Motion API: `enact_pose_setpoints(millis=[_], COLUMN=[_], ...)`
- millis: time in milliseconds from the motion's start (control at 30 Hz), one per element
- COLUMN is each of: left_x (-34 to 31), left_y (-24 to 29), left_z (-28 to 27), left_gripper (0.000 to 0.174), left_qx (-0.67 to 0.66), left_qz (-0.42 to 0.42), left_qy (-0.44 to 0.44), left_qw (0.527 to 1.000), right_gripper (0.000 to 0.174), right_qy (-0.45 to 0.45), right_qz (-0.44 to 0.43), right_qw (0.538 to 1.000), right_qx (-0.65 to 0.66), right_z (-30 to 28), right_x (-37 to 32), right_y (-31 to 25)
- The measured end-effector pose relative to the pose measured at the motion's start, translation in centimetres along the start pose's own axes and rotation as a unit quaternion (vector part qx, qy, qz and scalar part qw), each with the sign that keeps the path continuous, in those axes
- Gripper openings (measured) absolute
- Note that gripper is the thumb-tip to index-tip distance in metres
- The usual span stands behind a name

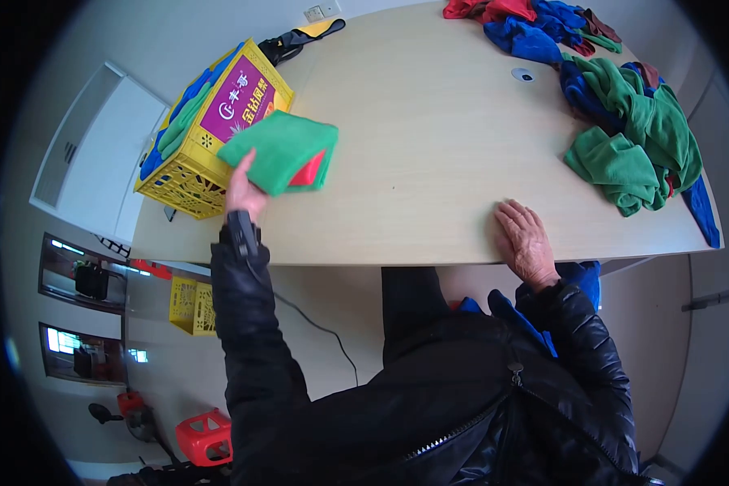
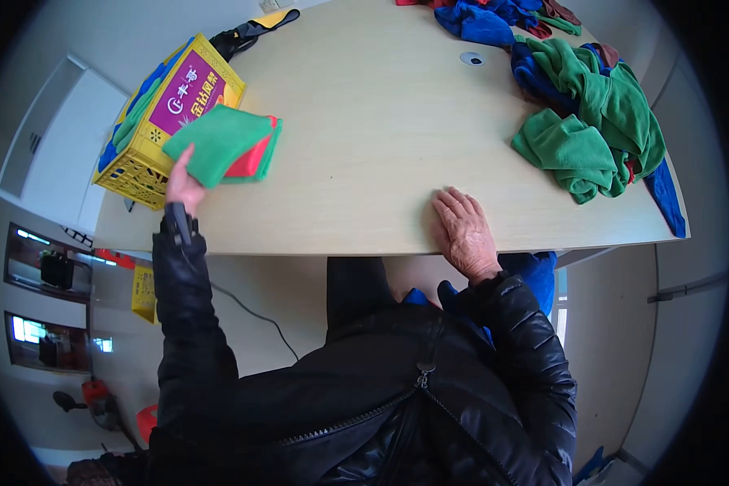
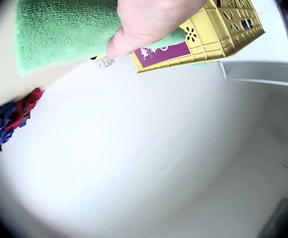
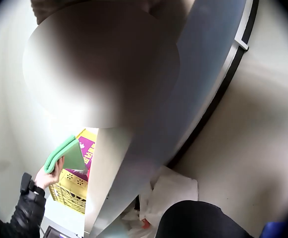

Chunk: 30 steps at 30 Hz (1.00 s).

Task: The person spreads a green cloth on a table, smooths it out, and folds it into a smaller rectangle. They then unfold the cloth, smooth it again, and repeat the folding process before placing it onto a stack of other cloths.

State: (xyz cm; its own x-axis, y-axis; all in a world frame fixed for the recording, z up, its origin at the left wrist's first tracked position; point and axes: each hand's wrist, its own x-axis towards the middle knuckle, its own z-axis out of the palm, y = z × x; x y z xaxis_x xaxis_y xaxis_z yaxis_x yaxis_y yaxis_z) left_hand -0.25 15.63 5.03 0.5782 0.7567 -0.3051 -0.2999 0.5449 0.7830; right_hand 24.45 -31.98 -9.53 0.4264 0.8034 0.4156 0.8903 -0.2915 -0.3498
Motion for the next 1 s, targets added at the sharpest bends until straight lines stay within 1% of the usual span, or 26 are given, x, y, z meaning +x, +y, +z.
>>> enact_pose_setpoints(millis=[33,100,133,167,200,233,300,367,467,600,700,733,800,833,867,900,933,967,1000], left_x=[2.2,5.9,7.6,9.2,10.7,12.3,14.5,13.9,13.1,12.7,12.2,11.6,10.2,10.1,8.6,8.6,7.8,5.7,3.5], left_y=[0.9,1.6,1.1,0.3,-0.5,-1.9,-4.4,-4.9,-5.3,-4.6,-4.6,-4.5,-4.3,-5.2,-5.7,-6.2,-7.4,-8.9,-10.8], left_z=[0.1,0.1,-0.3,-0.8,-1.8,-3.3,-5.6,-5.1,-5.9,-5.7,-6.1,-6.7,-8.0,-7.8,-7.2,-9.0,-8.8,-8.1,-7.3], left_gripper=[0.048,0.044,0.044,0.041,0.038,0.038,0.035,0.035,0.035,0.032,0.042,0.042,0.050,0.054,0.059,0.052,0.049,0.047,0.046], left_qx=[0.001,-0.044,-0.043,-0.074,-0.104,-0.104,-0.106,-0.107,-0.108,-0.088,-0.044,-0.047,-0.085,-0.103,-0.096,-0.084,-0.084,-0.063,0.006], left_qz=[0.001,0.036,0.035,0.030,0.025,0.024,-0.044,-0.039,-0.025,-0.031,-0.028,-0.027,-0.017,-0.024,-0.010,-0.027,-0.024,-0.025,0.007], left_qy=[-0.004,0.013,0.011,0.023,0.036,0.035,0.123,0.124,0.134,0.115,0.100,0.102,0.111,0.104,0.097,0.031,0.039,-0.023,-0.014], left_qw=[1.000,0.998,0.998,0.997,0.994,0.994,0.986,0.986,0.985,0.989,0.994,0.993,0.990,0.989,0.991,0.996,0.995,0.997,1.000], right_gripper=[0.044,0.046,0.047,0.047,0.047,0.048,0.049,0.050,0.051,0.051,0.051,0.051,0.051,0.048,0.045,0.037,0.032,0.036,0.031], right_qy=[0.004,0.000,-0.003,-0.002,-0.004,-0.007,-0.010,-0.010,-0.014,-0.003,0.000,0.004,0.016,0.042,0.069,0.021,0.104,0.076,0.109], right_qz=[0.001,0.008,0.011,0.013,0.018,0.023,0.027,0.030,0.031,0.034,0.028,0.023,0.019,0.004,0.003,0.018,-0.030,-0.005,-0.023], right_qw=[1.000,1.000,1.000,1.000,1.000,1.000,1.000,0.999,0.999,0.999,0.999,1.000,1.000,0.999,0.998,0.998,0.993,0.994,0.992], right_qx=[-0.001,-0.005,-0.007,-0.008,-0.007,-0.006,-0.007,-0.010,-0.009,-0.013,-0.019,-0.014,-0.010,0.004,0.006,0.059,0.050,0.076,0.056], right_z=[-0.1,-0.2,-0.3,-0.3,-0.3,-0.3,-0.4,-0.3,-0.2,-0.2,-0.1,0.0,0.2,0.6,0.3,-1.1,0.2,-0.1,-0.3], right_x=[0.2,0.3,0.3,0.3,0.3,0.3,0.6,0.7,0.4,0.5,0.3,0.3,0.2,0.2,0.1,0.7,0.1,-0.4,-0.4], right_y=[-0.1,-0.3,-0.3,-0.3,-0.4,-0.5,-0.5,-0.5,-0.5,-0.4,-0.4,-0.3,0.1,0.3,0.1,-0.2,0.8,1.1,1.0])
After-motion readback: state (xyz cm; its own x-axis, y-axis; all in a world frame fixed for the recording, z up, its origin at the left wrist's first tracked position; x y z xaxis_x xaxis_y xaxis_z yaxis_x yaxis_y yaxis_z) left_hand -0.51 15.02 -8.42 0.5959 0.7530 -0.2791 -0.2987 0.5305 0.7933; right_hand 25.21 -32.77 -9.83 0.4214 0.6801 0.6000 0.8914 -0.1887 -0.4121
